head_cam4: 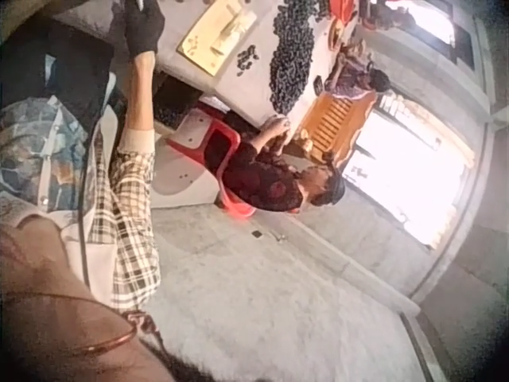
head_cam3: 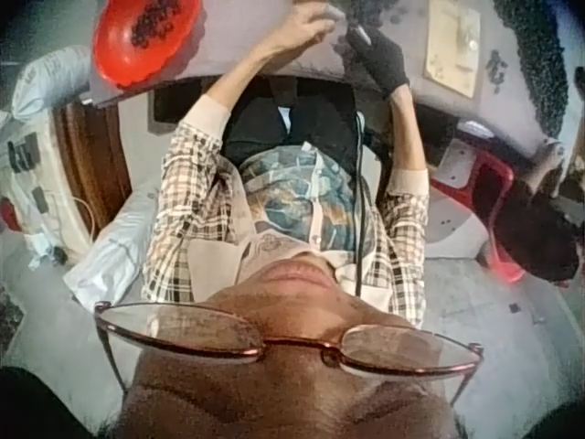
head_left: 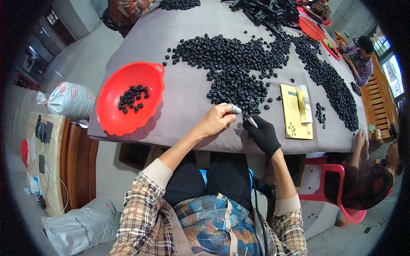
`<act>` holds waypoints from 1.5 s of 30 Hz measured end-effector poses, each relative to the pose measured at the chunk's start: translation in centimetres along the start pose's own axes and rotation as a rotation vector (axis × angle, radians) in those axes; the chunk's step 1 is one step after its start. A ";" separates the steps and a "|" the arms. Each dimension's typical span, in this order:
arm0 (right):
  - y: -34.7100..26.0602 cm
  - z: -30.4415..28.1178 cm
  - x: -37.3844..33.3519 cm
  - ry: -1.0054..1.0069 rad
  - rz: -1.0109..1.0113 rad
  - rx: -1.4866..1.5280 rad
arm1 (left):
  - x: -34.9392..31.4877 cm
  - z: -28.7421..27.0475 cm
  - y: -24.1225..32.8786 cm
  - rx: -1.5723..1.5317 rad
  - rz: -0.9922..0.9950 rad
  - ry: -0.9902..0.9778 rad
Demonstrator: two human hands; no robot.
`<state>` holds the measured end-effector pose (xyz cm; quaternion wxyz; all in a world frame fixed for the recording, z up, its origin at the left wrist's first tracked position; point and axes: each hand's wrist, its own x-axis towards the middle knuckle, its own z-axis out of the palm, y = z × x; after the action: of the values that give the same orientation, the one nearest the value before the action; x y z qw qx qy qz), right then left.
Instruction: The person sorts small plastic rings by hand on a table, then places them into a red bowl.
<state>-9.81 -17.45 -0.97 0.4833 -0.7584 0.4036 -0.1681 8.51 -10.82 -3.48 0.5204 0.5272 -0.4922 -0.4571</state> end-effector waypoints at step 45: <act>-2.1 0.2 14.6 0.251 -0.173 0.357 | 11.3 -3.8 0.7 -0.446 -0.019 0.145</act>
<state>0.33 -28.21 -1.18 0.5396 -0.6658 0.3580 -0.3706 13.34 -21.66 -2.31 0.6538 0.4350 -0.3353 -0.5204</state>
